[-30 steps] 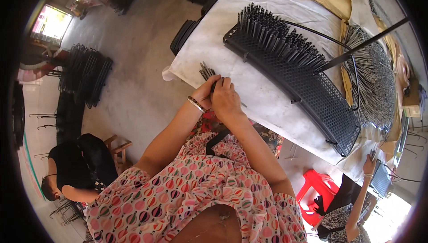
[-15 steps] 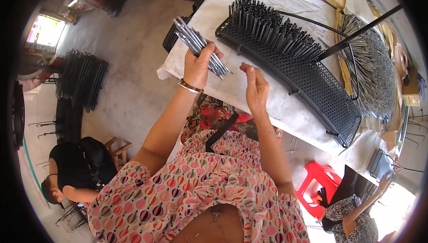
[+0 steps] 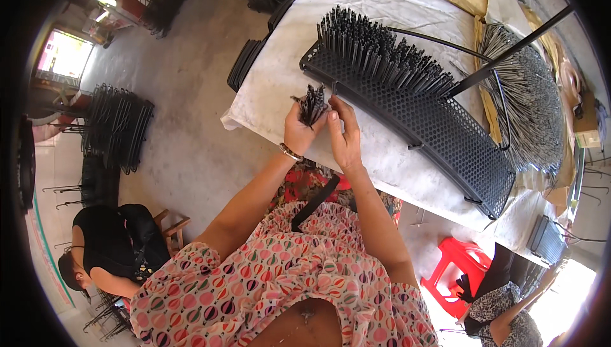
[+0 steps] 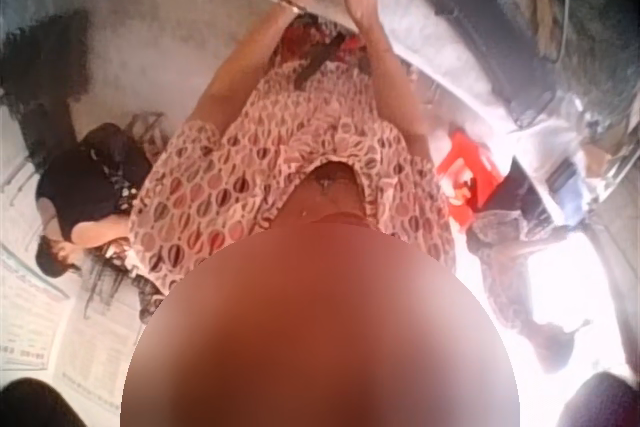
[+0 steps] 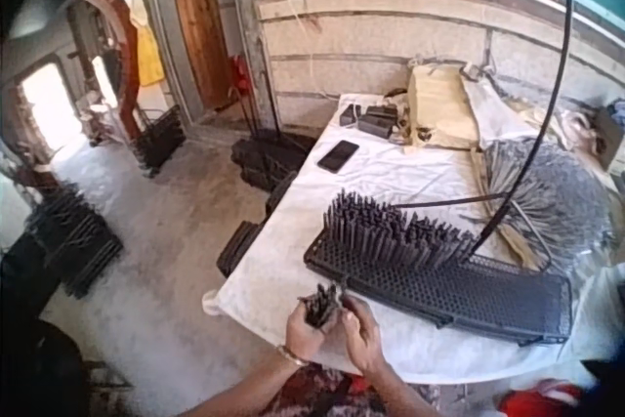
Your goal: Manually inserting metal pins into a black perforated base to assemble an industrial brush.
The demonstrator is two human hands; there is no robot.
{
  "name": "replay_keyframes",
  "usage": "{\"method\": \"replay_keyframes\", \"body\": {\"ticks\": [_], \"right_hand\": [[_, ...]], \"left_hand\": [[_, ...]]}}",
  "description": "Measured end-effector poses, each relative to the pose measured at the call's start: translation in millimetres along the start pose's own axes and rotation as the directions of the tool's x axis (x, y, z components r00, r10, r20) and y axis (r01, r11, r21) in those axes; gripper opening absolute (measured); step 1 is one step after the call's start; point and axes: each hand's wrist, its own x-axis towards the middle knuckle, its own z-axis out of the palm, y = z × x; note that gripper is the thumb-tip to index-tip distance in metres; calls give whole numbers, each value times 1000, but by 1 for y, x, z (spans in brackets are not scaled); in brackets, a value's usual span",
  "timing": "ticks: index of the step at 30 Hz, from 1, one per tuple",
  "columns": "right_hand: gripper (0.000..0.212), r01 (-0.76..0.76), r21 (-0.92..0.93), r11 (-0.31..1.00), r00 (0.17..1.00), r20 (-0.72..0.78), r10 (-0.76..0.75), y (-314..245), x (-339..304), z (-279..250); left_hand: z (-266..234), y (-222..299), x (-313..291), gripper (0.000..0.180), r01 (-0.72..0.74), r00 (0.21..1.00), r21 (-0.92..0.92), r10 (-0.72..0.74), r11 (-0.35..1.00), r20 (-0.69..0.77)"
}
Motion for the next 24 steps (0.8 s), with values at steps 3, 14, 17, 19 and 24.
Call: {"method": "replay_keyframes", "body": {"ticks": [3, 14, 17, 19, 24], "right_hand": [[54, 117, -83, 990, 993, 45, -113, -1, -1, -2], [54, -58, -24, 998, 994, -96, 56, -21, -26, -10], [42, -79, -264, 961, 984, -175, 33, -17, -51, -17], [35, -115, -292, 949, 987, -144, 76, -22, -62, -23], [26, -153, -370, 916, 980, -173, 94, -7, -82, -31]], "left_hand": [[-8, 1, -3, 39, 21, 994, 100, -32, 995, 105], [-30, 87, -31, 26, 856, 517, -367, -577, 365, 632], [-35, 63, -61, 21, 919, 388, -302, -714, 253, 583], [-34, 61, -65, 20, 894, 448, -320, -662, 314, 601], [-34, 72, -62, 19, 926, 375, -293, -690, 240, 619]]}}
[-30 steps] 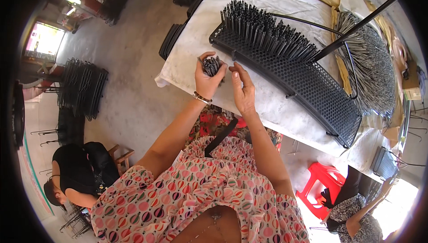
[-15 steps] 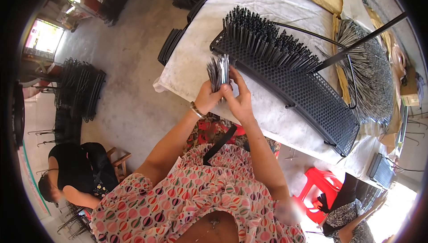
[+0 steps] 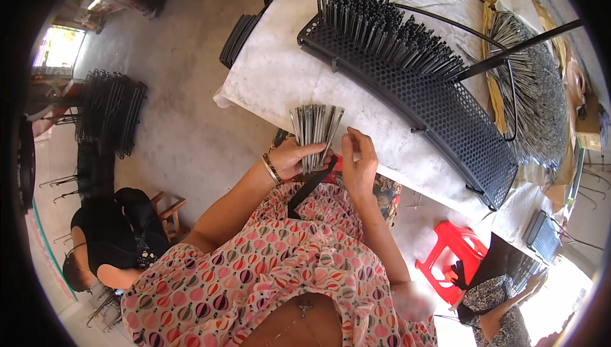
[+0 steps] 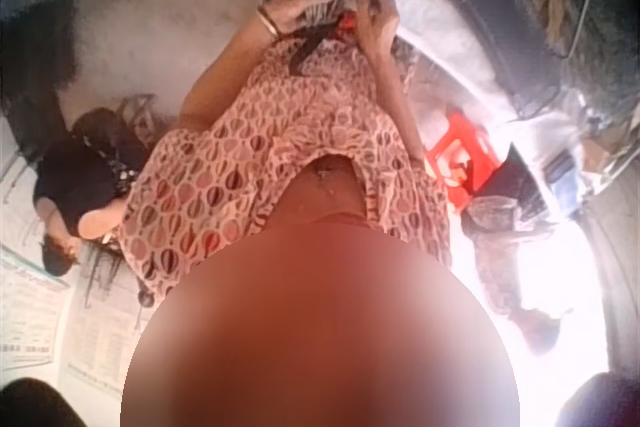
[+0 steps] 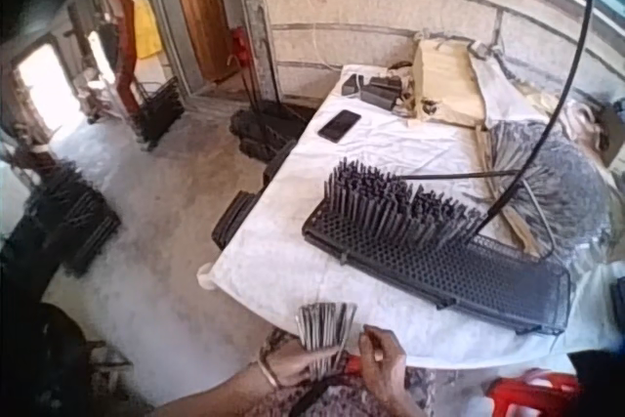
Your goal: Manually inserting metal pins into a black perforated base to assemble an industrial brush.
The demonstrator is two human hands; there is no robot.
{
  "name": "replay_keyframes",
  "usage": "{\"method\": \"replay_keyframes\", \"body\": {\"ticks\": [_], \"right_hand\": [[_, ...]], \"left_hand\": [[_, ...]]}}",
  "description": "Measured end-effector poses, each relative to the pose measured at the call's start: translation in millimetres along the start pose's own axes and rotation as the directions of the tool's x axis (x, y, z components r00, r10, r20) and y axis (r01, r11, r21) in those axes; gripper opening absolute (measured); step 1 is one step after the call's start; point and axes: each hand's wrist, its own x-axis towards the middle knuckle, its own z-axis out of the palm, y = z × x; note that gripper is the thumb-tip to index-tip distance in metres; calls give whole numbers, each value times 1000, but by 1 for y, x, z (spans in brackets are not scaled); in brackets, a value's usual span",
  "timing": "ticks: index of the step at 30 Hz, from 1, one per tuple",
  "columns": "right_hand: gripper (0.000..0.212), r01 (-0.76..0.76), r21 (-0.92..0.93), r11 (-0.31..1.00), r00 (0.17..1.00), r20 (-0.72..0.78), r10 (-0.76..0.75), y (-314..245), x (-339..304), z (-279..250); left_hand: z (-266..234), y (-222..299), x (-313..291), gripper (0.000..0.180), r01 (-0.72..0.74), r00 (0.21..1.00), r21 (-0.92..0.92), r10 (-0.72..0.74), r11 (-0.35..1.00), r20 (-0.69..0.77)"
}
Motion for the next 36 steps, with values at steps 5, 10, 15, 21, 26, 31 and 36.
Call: {"method": "replay_keyframes", "body": {"ticks": [5, 10, 15, 21, 26, 31, 36], "right_hand": [[21, 51, 25, 998, 997, 61, -53, -5, -3, 0], [19, 20, 58, 998, 1000, 4, -20, -2, -7, -6], [16, -98, 91, 991, 995, 14, 98, 6, -16, -14], [15, -64, 132, 989, 997, -29, 68, 6, -15, -18], [14, 27, -36, 999, 998, -52, -28, -4, -11, -26], [27, 394, -523, 756, 790, -227, -569, -26, 14, -73], [18, 271, -744, 611, 697, -286, -658, -2, 54, -128]], "left_hand": [[-6, -11, 4, 24, -29, 1000, 21, 29, 999, 6], [2, -16, 0, 22, -132, 991, 187, 134, 974, 0], [-11, -24, 9, 21, -43, 999, 93, 45, 995, -18], [10, -19, 0, 20, -92, 995, 127, 97, 988, -32], [-7, -26, 9, 19, -51, 997, 156, 59, 986, -46], [10, -7, -12, 19, -72, 994, 123, 81, 990, -74], [5, 70, 8, 15, -513, 842, 192, 534, 836, -77]]}}
